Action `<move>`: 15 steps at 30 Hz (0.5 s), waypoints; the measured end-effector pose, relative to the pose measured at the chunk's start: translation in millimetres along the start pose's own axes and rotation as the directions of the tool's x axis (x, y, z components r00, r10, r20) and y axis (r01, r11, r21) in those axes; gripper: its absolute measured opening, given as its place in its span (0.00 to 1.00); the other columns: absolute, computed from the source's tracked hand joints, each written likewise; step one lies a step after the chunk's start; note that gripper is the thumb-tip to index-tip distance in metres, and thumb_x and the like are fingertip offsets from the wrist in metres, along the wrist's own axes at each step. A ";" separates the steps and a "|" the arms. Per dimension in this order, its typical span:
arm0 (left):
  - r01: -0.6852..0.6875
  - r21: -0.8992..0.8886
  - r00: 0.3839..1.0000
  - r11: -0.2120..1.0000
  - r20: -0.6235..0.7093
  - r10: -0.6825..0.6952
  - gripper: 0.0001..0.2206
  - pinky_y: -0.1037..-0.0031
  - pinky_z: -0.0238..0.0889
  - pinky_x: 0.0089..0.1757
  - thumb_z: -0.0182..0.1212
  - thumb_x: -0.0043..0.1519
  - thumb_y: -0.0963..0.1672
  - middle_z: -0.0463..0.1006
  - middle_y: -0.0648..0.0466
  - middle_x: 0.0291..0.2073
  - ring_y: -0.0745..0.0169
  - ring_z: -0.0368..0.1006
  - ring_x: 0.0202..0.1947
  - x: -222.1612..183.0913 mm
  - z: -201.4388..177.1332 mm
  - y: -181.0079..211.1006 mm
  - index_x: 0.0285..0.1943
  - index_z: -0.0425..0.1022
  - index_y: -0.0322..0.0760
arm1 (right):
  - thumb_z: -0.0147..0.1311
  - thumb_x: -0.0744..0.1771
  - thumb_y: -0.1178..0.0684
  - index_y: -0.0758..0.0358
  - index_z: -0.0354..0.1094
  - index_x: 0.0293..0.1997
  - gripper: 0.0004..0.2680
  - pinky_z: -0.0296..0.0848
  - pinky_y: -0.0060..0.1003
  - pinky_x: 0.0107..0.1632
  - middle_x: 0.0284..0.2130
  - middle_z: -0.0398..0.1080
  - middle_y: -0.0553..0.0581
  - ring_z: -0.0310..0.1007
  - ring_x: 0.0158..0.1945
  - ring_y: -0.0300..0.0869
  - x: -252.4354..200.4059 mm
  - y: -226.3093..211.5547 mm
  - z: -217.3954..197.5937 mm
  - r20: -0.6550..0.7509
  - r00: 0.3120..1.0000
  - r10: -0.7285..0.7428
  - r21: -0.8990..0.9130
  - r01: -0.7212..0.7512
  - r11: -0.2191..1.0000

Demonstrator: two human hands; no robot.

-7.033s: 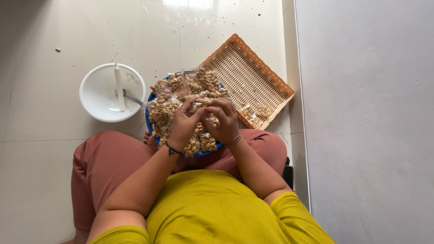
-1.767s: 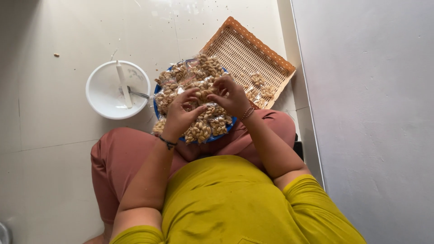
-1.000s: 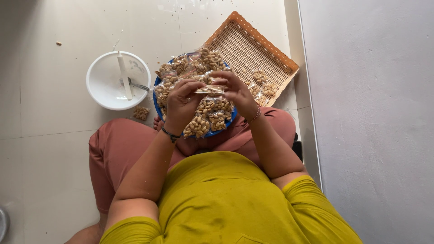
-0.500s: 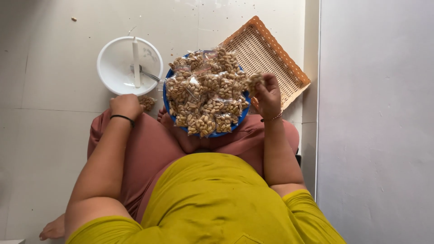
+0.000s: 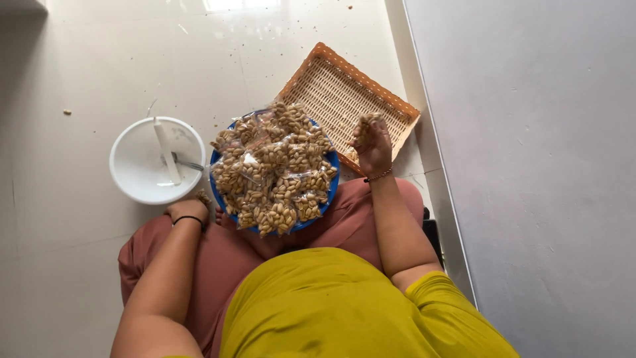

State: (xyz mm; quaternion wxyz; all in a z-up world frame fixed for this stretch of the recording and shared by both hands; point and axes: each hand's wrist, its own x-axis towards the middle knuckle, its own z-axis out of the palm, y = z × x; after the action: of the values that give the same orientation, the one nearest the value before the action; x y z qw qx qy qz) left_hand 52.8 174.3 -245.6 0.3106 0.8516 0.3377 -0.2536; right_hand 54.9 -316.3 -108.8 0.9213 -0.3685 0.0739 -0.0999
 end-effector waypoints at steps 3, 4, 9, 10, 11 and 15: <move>-0.336 0.831 0.939 0.442 0.258 0.228 0.23 0.41 0.62 0.53 0.41 0.72 0.49 0.77 0.44 0.62 0.40 0.70 0.64 1.3 0.8 8.5 0.69 0.68 0.29 | 0.49 0.72 0.50 0.55 0.63 0.47 0.04 0.82 0.36 0.30 0.38 0.75 0.57 0.79 0.33 0.45 1.3 6.1 0.5 0.061 0.998 -0.006 -0.034 0.008 0.999; -0.336 0.831 0.938 0.442 0.257 0.231 0.23 0.41 0.62 0.53 0.41 0.72 0.49 0.77 0.44 0.62 0.40 0.70 0.64 3.9 3.5 9.5 0.69 0.68 0.29 | 0.49 0.72 0.50 0.55 0.63 0.47 0.04 0.82 0.36 0.30 0.38 0.75 0.57 0.79 0.33 0.45 0.0 5.8 3.4 0.062 0.998 -0.008 -0.034 0.010 0.999; -0.349 0.879 0.910 0.324 0.235 0.342 0.21 0.45 0.65 0.41 0.38 0.71 0.46 0.83 0.48 0.51 0.43 0.78 0.52 21.0 20.3 2.5 0.62 0.76 0.31 | 0.50 0.71 0.49 0.56 0.62 0.45 0.05 0.78 0.33 0.25 0.31 0.72 0.61 0.75 0.26 0.44 -12.0 2.4 22.2 0.053 0.997 -0.057 -0.191 0.066 0.979; -0.348 0.880 0.911 0.323 0.235 0.340 0.21 0.45 0.65 0.41 0.38 0.71 0.46 0.83 0.48 0.51 0.43 0.78 0.52 22.6 22.3 0.1 0.62 0.76 0.31 | 0.50 0.71 0.49 0.56 0.62 0.45 0.05 0.78 0.33 0.25 0.31 0.72 0.61 0.75 0.26 0.44 -11.4 4.6 20.0 0.052 0.997 -0.056 -0.189 0.065 0.980; -0.344 0.878 0.907 0.332 0.219 0.360 0.20 0.47 0.65 0.41 0.38 0.71 0.45 0.84 0.47 0.48 0.42 0.78 0.49 24.8 23.8 -1.3 0.59 0.77 0.31 | 0.51 0.71 0.49 0.56 0.62 0.45 0.05 0.78 0.33 0.26 0.31 0.72 0.61 0.76 0.26 0.44 -10.2 6.6 18.1 0.034 0.997 -0.070 -0.214 0.076 0.974; -0.330 0.885 0.900 0.330 0.189 0.392 0.21 0.44 0.63 0.37 0.36 0.70 0.44 0.84 0.46 0.46 0.42 0.79 0.46 22.2 23.0 -3.8 0.58 0.79 0.34 | 0.51 0.71 0.49 0.56 0.63 0.46 0.05 0.79 0.33 0.27 0.33 0.75 0.58 0.77 0.28 0.42 -6.9 6.7 15.5 -0.078 0.994 -0.071 -0.242 0.050 0.969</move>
State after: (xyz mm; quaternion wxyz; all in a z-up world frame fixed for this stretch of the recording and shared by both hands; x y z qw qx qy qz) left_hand 59.2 169.6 -276.8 -0.1560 0.9422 -0.0398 -0.2939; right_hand 52.3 -299.6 -102.0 0.8625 -0.4745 0.1139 -0.1343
